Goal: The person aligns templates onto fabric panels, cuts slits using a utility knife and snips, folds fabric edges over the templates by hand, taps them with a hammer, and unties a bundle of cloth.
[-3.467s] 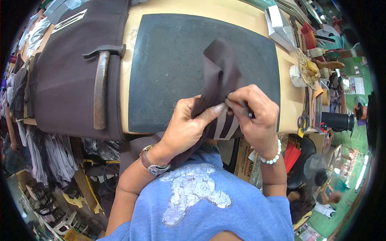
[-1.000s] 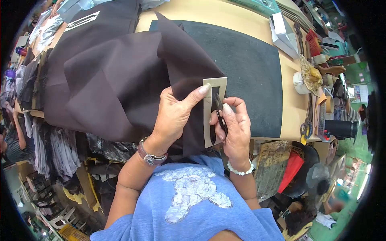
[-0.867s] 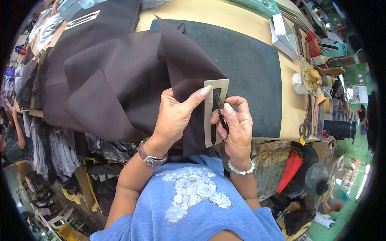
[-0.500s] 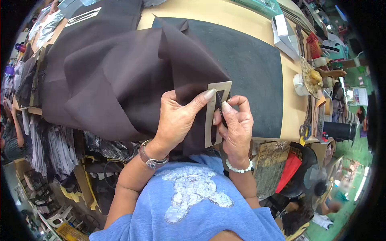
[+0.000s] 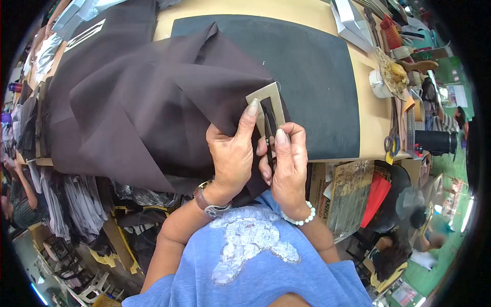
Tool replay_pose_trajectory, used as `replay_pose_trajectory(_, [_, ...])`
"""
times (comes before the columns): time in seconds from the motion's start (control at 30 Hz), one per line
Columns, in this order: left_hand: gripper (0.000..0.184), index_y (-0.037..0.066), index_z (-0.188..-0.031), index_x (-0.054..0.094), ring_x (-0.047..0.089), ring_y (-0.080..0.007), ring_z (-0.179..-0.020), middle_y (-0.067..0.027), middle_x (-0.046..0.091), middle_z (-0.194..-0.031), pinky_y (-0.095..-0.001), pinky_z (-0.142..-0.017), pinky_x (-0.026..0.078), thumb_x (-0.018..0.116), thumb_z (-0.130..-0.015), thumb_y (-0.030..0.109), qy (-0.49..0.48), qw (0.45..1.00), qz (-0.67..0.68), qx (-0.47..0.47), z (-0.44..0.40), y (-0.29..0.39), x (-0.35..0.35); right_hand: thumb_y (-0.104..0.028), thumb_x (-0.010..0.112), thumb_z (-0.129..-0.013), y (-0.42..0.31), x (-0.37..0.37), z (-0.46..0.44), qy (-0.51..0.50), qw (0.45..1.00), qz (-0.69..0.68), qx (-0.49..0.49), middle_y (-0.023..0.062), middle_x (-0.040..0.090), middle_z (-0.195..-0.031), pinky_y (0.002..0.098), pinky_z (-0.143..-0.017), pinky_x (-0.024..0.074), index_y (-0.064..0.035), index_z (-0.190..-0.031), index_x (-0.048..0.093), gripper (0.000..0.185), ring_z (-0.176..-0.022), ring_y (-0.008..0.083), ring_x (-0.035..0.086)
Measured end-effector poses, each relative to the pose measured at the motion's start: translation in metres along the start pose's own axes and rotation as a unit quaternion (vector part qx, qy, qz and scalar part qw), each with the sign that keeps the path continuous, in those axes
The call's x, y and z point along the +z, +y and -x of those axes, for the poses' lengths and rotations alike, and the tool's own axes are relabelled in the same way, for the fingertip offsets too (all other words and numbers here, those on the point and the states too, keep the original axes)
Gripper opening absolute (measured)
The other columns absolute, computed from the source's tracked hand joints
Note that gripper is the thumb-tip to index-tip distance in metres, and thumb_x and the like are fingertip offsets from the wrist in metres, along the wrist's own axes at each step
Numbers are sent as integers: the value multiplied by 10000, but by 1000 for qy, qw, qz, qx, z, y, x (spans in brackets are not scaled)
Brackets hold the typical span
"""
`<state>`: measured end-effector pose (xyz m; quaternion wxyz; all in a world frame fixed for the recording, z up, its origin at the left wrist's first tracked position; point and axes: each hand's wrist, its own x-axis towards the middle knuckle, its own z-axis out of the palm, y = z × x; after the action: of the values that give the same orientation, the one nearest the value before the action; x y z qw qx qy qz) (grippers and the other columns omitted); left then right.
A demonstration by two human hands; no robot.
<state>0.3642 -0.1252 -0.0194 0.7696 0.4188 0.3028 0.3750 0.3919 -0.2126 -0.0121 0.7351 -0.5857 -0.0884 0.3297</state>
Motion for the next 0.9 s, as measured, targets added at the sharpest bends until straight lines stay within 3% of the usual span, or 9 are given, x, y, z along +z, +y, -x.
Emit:
replay_pose_trajectory(0.13, [135, 28, -849, 616, 507, -40, -545, 5, 600, -701, -201, -449, 404, 622, -900, 152, -8, 1000, 25, -17, 6, 1, 0, -210, 395, -1000, 7, 4, -5, 3, 998, -33, -48, 54, 528, -768, 161, -403, 325, -72, -1073, 332, 168, -481, 36, 414])
replay_pose_trajectory(0.23, [91, 40, -934, 623, 554, -65, -712, -7, 625, -849, -230, -627, 440, 633, -884, 115, -28, 998, 49, -32, 10, -1, -6, -205, 397, -1000, 9, 10, -8, 18, 995, -83, -59, 56, 528, -768, 160, -404, 321, -74, -1061, 332, 159, -477, 36, 401])
replay_pose_trajectory(0.3, [86, 40, -929, 622, 557, -65, -714, -6, 624, -843, -228, -631, 440, 636, -881, 110, -27, 998, 53, -30, 9, 1, -6, -196, 409, -996, 11, 10, -11, 14, 993, -91, -68, 58, 529, -765, 158, -405, 316, -77, -1055, 333, 152, -474, 32, 391])
replay_pose_trajectory(0.4, [123, 30, -824, 612, 509, -41, -544, 9, 589, -672, -195, -462, 395, 632, -889, 132, -10, 998, 55, -25, 6, 7, 0, -179, 439, -985, 11, 10, -13, 13, 992, -106, -70, 61, 533, -757, 156, -404, 306, -83, -1045, 336, 153, -474, 25, 383])
replay_pose_trajectory(0.73, [68, 24, -862, 609, 518, -56, -561, 3, 604, -738, -205, -491, 401, 620, -886, 87, -34, 997, 68, -20, 2, 11, -2, -151, 513, -955, 13, 9, -17, 26, 990, -122, -69, 55, 547, -722, 156, -404, 283, -91, -1033, 346, 195, -475, 12, 369])
replay_pose_trajectory(0.9, [55, 21, -903, 624, 550, -62, -649, -3, 623, -793, -212, -585, 436, 621, -882, 71, -48, 995, 83, -14, 3, 10, -2, -141, 521, -950, 13, 7, -17, 29, 991, -116, -68, 53, 550, -723, 156, -405, 276, -95, -1023, 359, 183, -477, 9, 368])
